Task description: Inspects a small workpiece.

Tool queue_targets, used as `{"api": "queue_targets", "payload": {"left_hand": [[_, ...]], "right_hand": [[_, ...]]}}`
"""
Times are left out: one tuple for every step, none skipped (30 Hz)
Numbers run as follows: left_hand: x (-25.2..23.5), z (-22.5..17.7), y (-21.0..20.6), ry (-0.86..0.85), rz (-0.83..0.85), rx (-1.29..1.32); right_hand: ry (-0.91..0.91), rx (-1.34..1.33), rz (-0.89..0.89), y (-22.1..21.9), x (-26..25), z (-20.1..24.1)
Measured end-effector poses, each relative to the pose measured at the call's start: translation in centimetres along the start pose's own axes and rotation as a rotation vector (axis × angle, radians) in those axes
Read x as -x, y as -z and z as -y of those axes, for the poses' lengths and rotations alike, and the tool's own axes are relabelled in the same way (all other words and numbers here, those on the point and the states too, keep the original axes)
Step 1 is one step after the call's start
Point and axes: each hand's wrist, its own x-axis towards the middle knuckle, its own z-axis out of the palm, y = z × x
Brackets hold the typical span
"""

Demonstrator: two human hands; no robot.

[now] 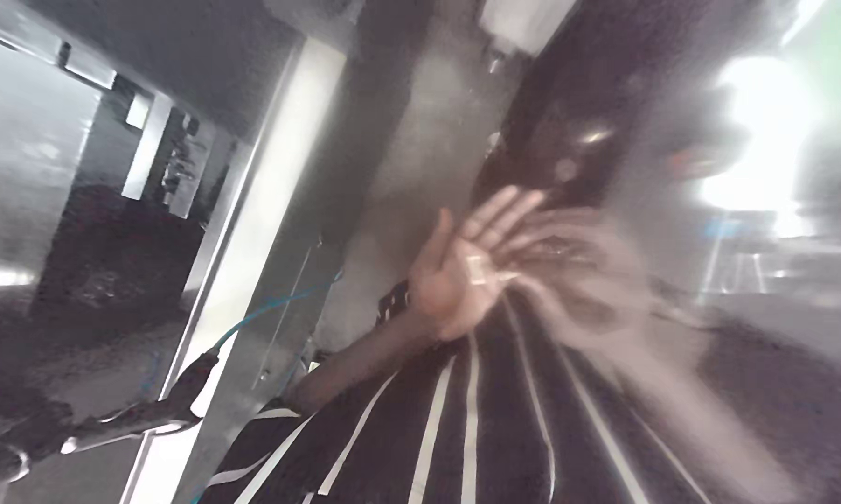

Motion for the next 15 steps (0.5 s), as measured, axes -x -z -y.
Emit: {"api": "queue_targets", "payload": {"left_hand": [[0.0, 0.0, 0.0, 0.002, -0.013, 0.016], [0.1, 0.0, 0.0, 0.002, -0.024, 0.021], [0.2, 0.0, 0.0, 0.004, -0.045, 0.029], [0.3, -0.2, 0.0, 0.007, -0.068, 0.030], [0.5, -0.3, 0.1, 0.012, -0.097, 0.005], [0.7, -0.4, 0.2, 0.021, -0.145, -0.060], [0.9, -0.3, 0.3, 0.030, -0.191, -0.147], [1.0, -0.2, 0.5, 0.027, -0.201, -0.222], [1.2, 0.0, 1.0, 0.019, -0.183, -0.264], [1.3, 0.2, 1.5, 0.008, -0.150, -0.301], [1.6, 0.4, 1.7, -0.014, -0.126, -0.344], [1.8, 0.6, 1.7, -0.046, -0.122, -0.373], [2.0, 0.9, 1.7, -0.083, -0.114, -0.389], [2.2, 1.0, 1.7, -0.117, -0.100, -0.397], [2.4, 1.1, 1.7, -0.136, -0.085, -0.403]], "right_hand": [[0.004, 0.015, -0.018, 0.0, 0.1, 0.2], [-0.005, 0.009, -0.043, 0.0, 0.1, 0.4], [-0.032, -0.013, -0.076, -0.1, 0.2, 0.7], [-0.075, -0.050, -0.111, -0.1, 0.3, 1.0], [-0.123, -0.105, -0.143, -0.2, 0.3, 1.3], [-0.179, -0.176, -0.160, -0.2, 0.2, 1.7], [-0.239, -0.262, -0.171, -0.2, 0.1, 1.9], [-0.312, -0.361, -0.168, -0.2, 0.1, 2.1], [-0.387, -0.457, -0.157, -0.3, 0.0, 2.2], [-0.452, -0.550, -0.151, -0.6, 0.1, 2.2], [-0.515, -0.649, -0.153, -0.8, 0.2, 2.2], [-0.570, -0.742, -0.154, -1.1, 0.3, 2.2], [-0.613, -0.835, -0.160, -1.3, 0.3, 2.4], [-0.637, -0.912, -0.164, -1.5, 0.2, 2.6], [-0.645, -0.971, -0.162, -1.6, 0.1, 2.8]]}}
